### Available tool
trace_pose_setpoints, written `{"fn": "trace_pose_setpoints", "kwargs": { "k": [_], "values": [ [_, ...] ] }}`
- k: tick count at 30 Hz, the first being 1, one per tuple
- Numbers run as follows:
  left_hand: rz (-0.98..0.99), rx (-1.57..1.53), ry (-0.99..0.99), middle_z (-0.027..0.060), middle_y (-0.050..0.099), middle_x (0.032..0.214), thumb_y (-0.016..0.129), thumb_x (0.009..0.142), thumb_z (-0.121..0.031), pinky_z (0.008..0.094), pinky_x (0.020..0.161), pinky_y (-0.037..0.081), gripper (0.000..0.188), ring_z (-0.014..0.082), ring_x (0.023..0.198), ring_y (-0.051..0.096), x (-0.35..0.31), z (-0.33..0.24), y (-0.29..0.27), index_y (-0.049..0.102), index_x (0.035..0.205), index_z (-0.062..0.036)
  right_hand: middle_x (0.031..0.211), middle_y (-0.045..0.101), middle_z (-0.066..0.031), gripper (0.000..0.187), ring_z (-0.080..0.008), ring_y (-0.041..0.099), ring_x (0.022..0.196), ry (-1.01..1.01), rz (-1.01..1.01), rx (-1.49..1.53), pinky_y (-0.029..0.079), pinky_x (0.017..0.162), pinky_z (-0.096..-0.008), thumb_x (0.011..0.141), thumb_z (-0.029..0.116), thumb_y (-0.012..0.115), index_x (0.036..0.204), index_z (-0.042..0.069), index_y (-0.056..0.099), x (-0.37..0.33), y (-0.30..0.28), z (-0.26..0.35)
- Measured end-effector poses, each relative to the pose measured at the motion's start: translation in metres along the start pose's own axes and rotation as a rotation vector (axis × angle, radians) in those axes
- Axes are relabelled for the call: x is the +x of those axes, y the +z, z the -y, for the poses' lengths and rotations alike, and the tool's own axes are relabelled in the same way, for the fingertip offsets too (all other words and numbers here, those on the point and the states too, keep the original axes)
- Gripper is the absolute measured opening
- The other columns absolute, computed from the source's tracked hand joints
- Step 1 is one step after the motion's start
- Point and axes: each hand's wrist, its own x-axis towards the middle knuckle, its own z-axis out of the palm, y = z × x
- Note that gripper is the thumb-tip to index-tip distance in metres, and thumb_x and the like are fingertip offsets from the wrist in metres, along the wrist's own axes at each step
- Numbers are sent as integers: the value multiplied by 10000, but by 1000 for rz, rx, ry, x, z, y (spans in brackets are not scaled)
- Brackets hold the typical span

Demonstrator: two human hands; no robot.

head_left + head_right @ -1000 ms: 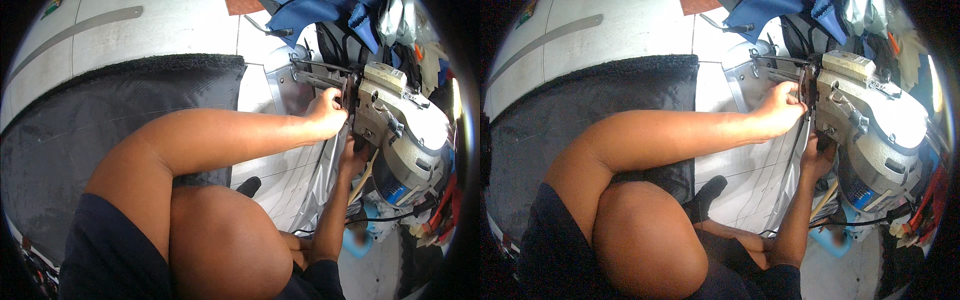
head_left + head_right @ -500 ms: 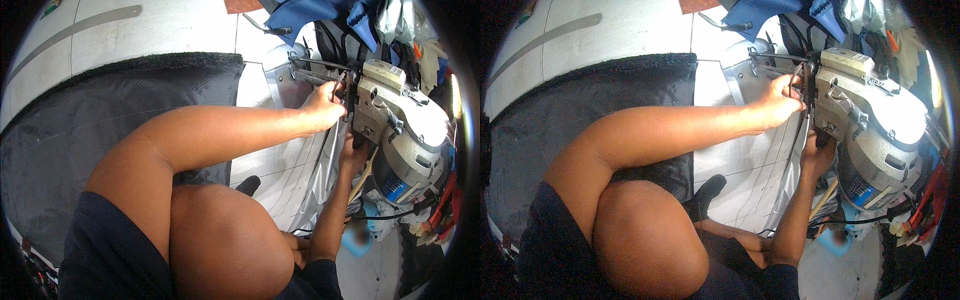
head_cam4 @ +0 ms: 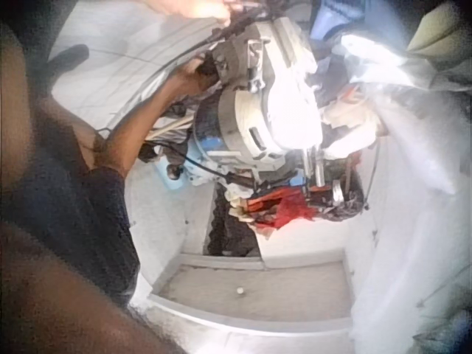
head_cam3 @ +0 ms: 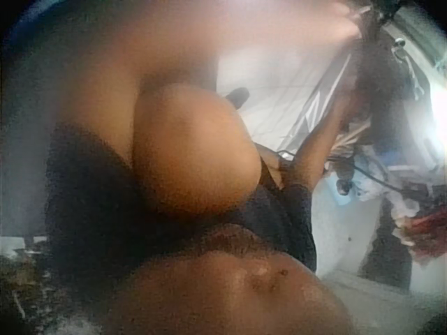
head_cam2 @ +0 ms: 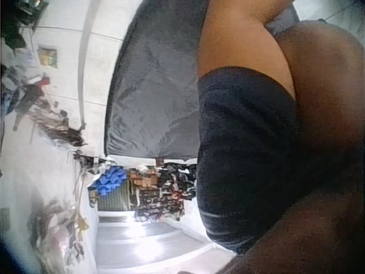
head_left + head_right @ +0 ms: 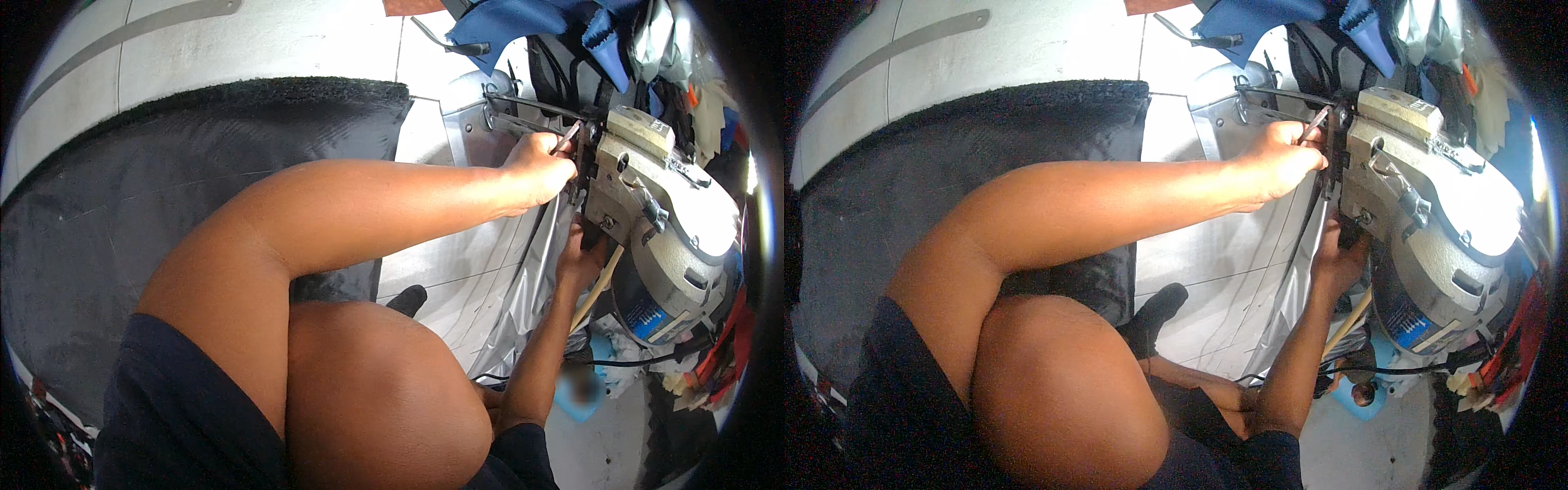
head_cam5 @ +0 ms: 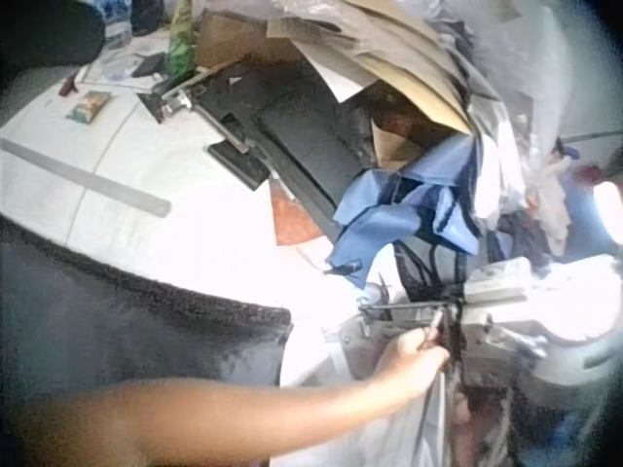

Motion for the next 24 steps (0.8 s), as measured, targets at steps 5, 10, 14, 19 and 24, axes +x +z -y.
{"fn": "trace_pose_setpoints", "kwargs": {
  "k": [5, 10, 14, 19, 24],
  "values": [
    [-102, 58, -77, 69, 661, 749, 613, 770, -126, 343, 640, 486, 83, 188, 697, 633, 1, 6, 4, 648, 810, -62, 1183, 614, -186, 520, -317, 587, 1077, -41, 17, -63, 424, 949, -385, 858, 308, 650, 1229, -37, 531, 2, -6, -5],
    [0, -22, -99, 42, 637, 796, 604, 811, -81, 281, 691, 453, 106, 128, 738, 577, 9, 6, 3, 646, 898, -39, 1239, 567, -191, 573, -301, 556, 1098, -4, 80, -5, 404, 972, -383, 858, 276, 650, 1298, -45, 471, 2, -14, 17],
    [27, -89, -138, 48, 638, 822, 631, 776, -37, 281, 711, 470, 182, 135, 766, 590, 11, 10, -1, 629, 956, -9, 1190, 589, -188, 571, -301, 570, 1056, 18, 31, 22, 408, 957, -390, 851, 303, 652, 1266, -54, 493, 1, -11, 8],
    [-7, -63, -107, 35, 618, 831, 640, 769, -13, 286, 699, 468, 233, 137, 768, 581, 2, 2, -1, 627, 1002, -12, 1128, 613, -183, 552, -305, 584, 1013, 16, 71, 59, 419, 928, -397, 841, 337, 648, 1199, -67, 535, 3, -10, 8],
    [31, -137, -128, 22, 613, 852, 643, 772, -5, 281, 702, 460, 269, 134, 784, 572, -1, 1, 1, 628, 1040, -32, 1133, 618, -198, 527, -314, 585, 1028, -16, 62, -23, 422, 927, -406, 833, 336, 645, 1159, -70, 563, 5, -12, 1]
  ]
}}
